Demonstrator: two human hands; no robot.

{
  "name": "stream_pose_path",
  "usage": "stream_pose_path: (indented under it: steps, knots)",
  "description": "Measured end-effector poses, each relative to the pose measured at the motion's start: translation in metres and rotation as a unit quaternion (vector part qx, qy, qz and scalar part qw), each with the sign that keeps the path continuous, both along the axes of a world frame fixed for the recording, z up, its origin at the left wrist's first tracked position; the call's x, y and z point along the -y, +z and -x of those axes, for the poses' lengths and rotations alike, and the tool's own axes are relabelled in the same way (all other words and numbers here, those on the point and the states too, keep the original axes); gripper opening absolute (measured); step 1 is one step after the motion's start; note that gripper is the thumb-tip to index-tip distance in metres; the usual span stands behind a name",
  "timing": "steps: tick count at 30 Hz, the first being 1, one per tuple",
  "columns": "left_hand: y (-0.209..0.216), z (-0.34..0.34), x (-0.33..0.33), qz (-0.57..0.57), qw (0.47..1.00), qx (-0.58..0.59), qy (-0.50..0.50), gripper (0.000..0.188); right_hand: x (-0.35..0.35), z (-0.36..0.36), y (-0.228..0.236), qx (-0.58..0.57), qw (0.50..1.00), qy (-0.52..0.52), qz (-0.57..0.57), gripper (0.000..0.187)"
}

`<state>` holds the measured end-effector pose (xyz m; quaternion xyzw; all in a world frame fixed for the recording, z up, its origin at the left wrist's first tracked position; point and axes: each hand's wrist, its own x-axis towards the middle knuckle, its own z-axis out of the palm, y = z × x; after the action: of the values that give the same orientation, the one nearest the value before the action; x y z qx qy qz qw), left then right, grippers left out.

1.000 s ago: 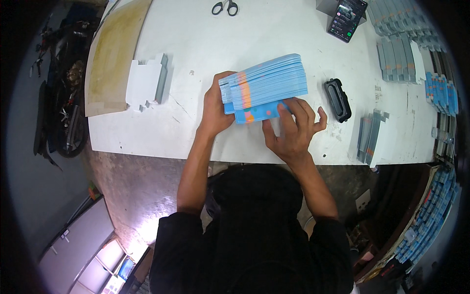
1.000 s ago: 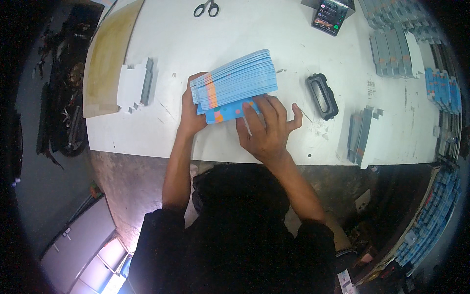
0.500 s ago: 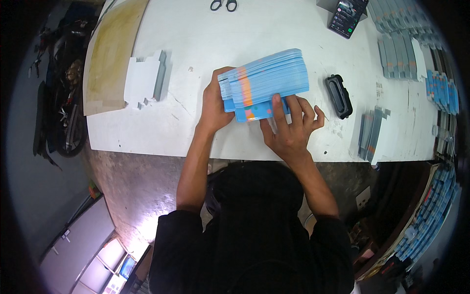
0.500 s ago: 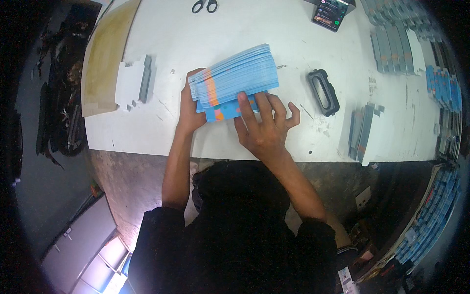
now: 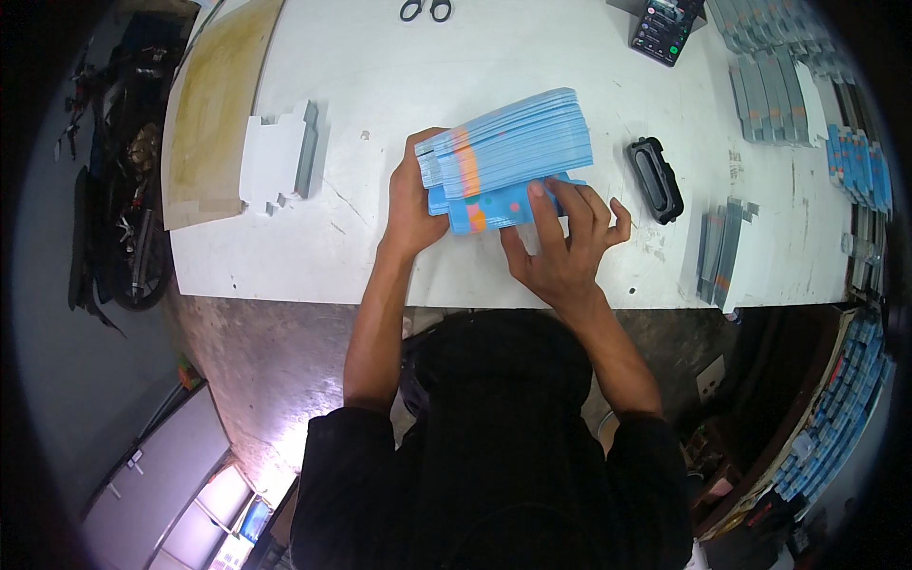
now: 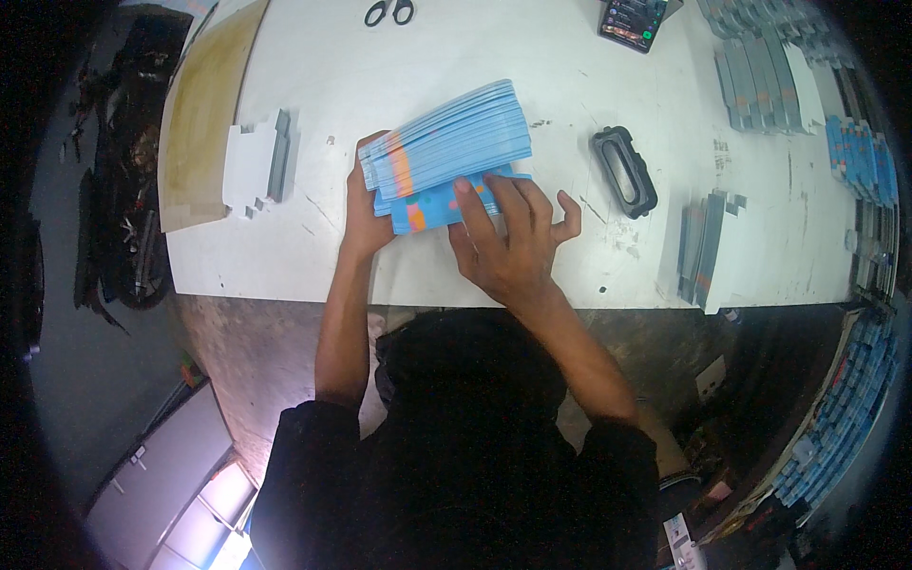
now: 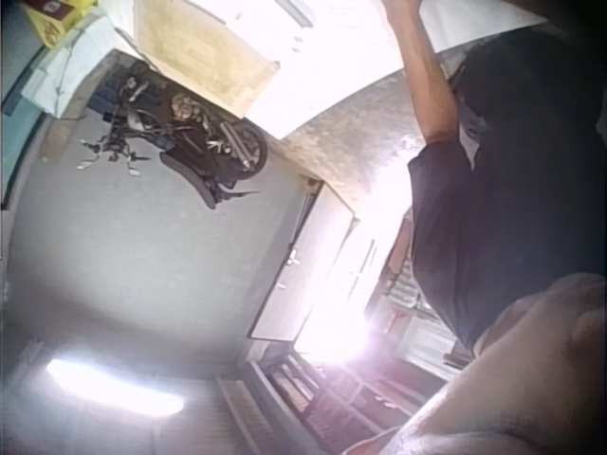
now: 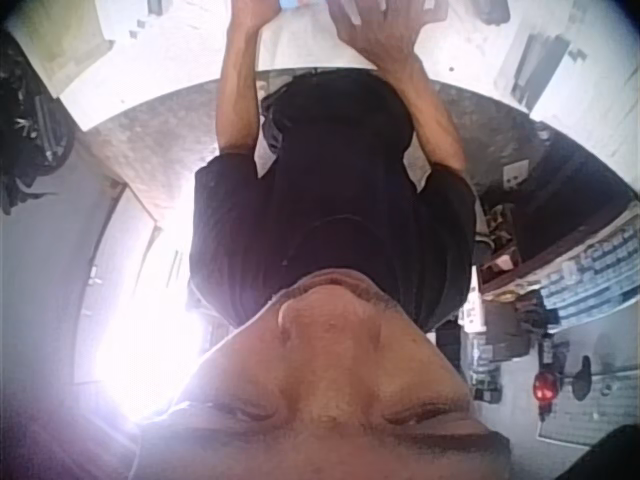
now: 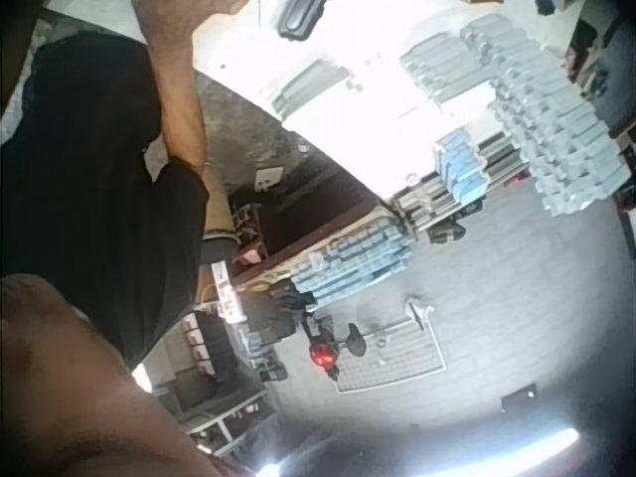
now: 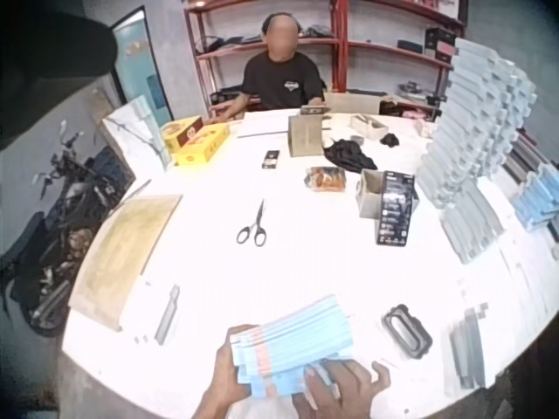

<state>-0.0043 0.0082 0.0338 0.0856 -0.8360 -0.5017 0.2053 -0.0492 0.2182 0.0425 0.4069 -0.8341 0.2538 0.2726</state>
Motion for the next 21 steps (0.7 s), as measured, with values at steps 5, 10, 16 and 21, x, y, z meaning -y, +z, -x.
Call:
stream_pose_path:
  steps: [5,10,16,21]
  knots:
    - [-0.002,0.0,0.001,0.009,1.0,0.005,0.001,0.06,0.003,-0.004,-0.004,-0.005,0.999,-0.029,-0.041,0.071]
    - [0.003,-0.001,-0.002,-0.003,1.0,0.014,0.001,0.061,0.003,-0.005,0.0,0.001,0.999,-0.03,-0.042,0.071]
    - [0.0,0.0,0.0,-0.003,1.0,0.006,-0.004,0.061,0.005,-0.007,0.001,-0.018,0.999,-0.037,0.016,0.067]
    - [0.005,0.0,-0.001,-0.002,1.0,0.005,-0.004,0.061,0.002,0.001,0.008,-0.003,1.0,0.002,0.009,0.066]
